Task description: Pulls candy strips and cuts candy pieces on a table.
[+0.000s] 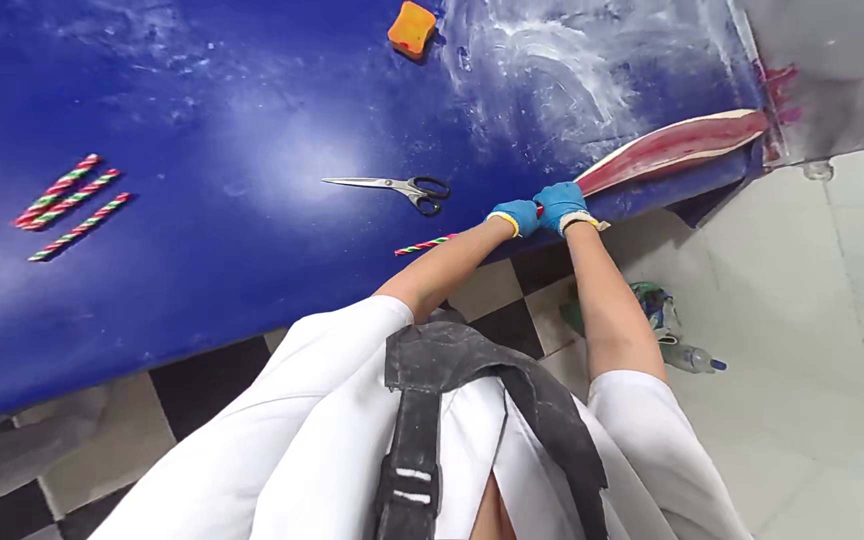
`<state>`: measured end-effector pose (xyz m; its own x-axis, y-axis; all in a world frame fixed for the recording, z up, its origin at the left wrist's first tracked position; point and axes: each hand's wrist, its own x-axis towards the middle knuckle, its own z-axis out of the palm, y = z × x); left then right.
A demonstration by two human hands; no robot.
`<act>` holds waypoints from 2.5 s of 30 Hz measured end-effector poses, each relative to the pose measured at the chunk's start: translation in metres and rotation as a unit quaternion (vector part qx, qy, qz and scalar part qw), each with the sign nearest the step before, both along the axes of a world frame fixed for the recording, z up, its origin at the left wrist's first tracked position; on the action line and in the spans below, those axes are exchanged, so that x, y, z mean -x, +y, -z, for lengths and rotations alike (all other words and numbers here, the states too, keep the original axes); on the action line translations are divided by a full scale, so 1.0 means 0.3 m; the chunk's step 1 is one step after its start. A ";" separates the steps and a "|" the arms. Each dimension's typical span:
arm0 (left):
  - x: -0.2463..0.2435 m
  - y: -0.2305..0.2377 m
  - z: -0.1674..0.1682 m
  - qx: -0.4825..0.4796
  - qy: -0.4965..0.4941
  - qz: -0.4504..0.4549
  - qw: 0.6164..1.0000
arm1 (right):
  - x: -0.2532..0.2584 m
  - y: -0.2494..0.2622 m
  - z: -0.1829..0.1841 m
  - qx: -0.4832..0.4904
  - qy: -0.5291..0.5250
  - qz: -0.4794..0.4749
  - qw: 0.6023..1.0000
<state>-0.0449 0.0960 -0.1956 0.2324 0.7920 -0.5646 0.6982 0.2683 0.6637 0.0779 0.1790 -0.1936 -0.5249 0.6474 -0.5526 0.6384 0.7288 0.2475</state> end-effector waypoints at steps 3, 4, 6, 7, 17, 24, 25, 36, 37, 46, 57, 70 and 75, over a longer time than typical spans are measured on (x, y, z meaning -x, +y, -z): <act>0.086 -0.113 0.021 0.029 -0.075 0.001 0.997 | 0.035 -0.050 0.010 0.013 -0.027 0.006 1.000; 0.119 -0.160 0.025 0.033 -0.091 -0.006 0.995 | 0.050 -0.062 0.017 0.005 -0.040 0.013 0.999; 0.181 -0.260 0.018 0.022 -0.109 -0.020 0.994 | 0.079 -0.076 0.025 -0.008 -0.068 0.029 0.997; 0.210 -0.310 0.010 0.011 -0.115 -0.023 0.993 | 0.092 -0.078 0.027 -0.009 -0.081 0.039 0.996; 0.739 -0.971 -0.041 0.041 -0.154 -0.083 0.984 | 0.125 -0.088 0.046 -0.030 -0.103 0.083 0.991; 1.213 -1.531 -0.068 0.249 0.044 -0.270 0.929 | 0.103 -0.065 0.053 -0.012 -0.069 0.061 0.996; 1.225 -1.595 -0.114 0.286 0.173 -0.315 0.888 | 0.098 -0.064 0.052 -0.009 -0.066 0.062 0.996; 0.710 -1.239 0.150 -0.106 0.365 -0.316 0.870 | 0.080 -0.048 0.062 0.005 -0.046 0.049 0.998; 0.751 -1.178 0.172 -0.103 0.389 -0.331 0.854 | 0.082 -0.047 0.056 0.005 -0.047 0.051 0.998; 1.225 -0.769 0.211 -0.125 0.436 -0.428 0.782 | 0.112 -0.072 0.020 0.012 -0.069 0.061 0.996; 0.252 -0.466 0.042 -0.157 0.091 -0.023 0.983 | 0.353 -0.341 -0.029 0.204 -0.111 0.016 0.972; 1.225 -1.485 -0.110 0.119 -0.075 -0.169 0.976 | 0.347 -0.350 0.047 0.180 -0.136 0.039 0.973; 1.544 -2.013 -0.075 0.258 0.158 -0.326 0.896 | 0.348 -0.348 0.058 0.182 -0.138 0.038 0.973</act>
<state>-0.5080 -0.5079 -0.1731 -0.4198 0.3154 -0.8510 0.4131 0.9013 0.1302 -0.0265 0.0748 -0.2109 -0.2822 0.4142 -0.8653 0.6401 0.7531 0.1517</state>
